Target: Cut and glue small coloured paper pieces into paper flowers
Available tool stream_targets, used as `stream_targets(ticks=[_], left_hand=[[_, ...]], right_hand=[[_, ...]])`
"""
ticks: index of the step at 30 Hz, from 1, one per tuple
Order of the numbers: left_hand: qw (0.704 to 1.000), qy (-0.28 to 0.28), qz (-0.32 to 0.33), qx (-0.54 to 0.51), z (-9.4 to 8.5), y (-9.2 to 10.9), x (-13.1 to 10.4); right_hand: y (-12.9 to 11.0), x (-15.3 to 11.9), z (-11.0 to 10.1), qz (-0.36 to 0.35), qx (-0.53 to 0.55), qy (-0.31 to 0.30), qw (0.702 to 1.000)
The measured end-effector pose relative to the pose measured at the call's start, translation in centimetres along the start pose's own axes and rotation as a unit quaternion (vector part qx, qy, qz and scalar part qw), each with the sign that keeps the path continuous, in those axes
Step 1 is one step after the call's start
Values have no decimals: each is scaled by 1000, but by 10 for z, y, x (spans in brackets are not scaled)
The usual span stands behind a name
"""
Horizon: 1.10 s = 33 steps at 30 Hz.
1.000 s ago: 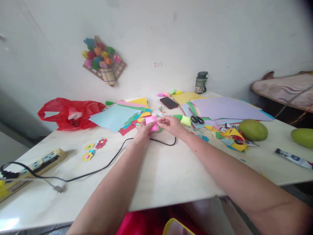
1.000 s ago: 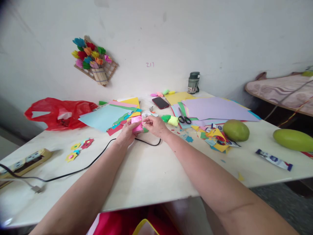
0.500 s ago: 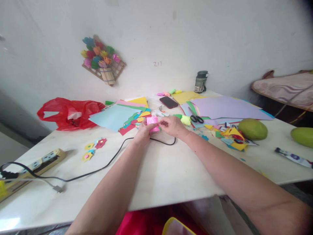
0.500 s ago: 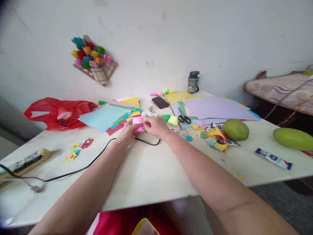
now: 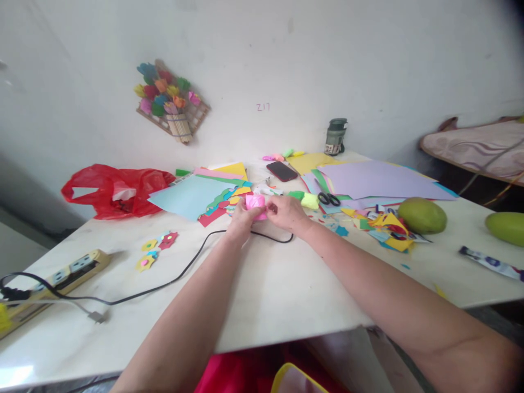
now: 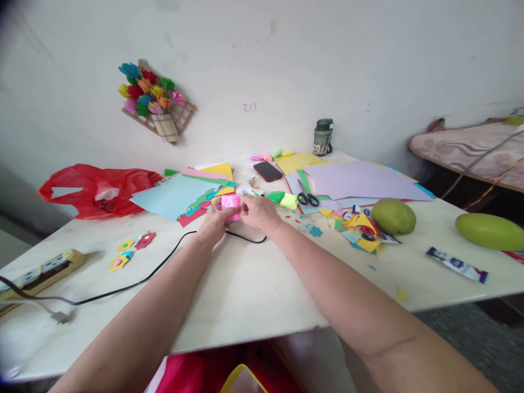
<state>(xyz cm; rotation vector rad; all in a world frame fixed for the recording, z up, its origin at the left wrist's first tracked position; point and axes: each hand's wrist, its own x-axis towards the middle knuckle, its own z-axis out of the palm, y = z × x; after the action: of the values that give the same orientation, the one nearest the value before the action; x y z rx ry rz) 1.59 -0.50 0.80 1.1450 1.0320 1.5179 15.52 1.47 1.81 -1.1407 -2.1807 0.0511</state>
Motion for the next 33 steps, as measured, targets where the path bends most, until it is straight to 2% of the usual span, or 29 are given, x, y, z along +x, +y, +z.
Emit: stream_targets(ticks=[3,6,9,14,17,24,27,29,30,33], left_hand=[[999,-34,-6,-29,2,3,-3],[999,-28,-12,-29,1,3,-2],[1000,-6,0,1,-1,0,1],[991,72,40,110,-1,-2,3],[983,100,48,146,2,-1,3],[969,109,83,206,8,1,2],[959,127,100,233,6,2,4],[960,137,92,228,4,2,5],[960,147,82,224,1,2,6],[963,182,45,193,-6,1,9]], right_hand=[[3,1,4,24,69,16,997],[3,1,6,22,78,25,996],[1,-1,4,-2,31,22,999],[-2,-3,0,-56,-51,-21,997],[-1,-3,0,-54,-64,-40,996],[-2,-3,1,-1,-29,-47,998],[0,-1,3,13,53,-24,998],[3,1,4,74,185,-28,979],[4,2,3,116,272,-37,955],[6,5,-2,202,513,-70,832]])
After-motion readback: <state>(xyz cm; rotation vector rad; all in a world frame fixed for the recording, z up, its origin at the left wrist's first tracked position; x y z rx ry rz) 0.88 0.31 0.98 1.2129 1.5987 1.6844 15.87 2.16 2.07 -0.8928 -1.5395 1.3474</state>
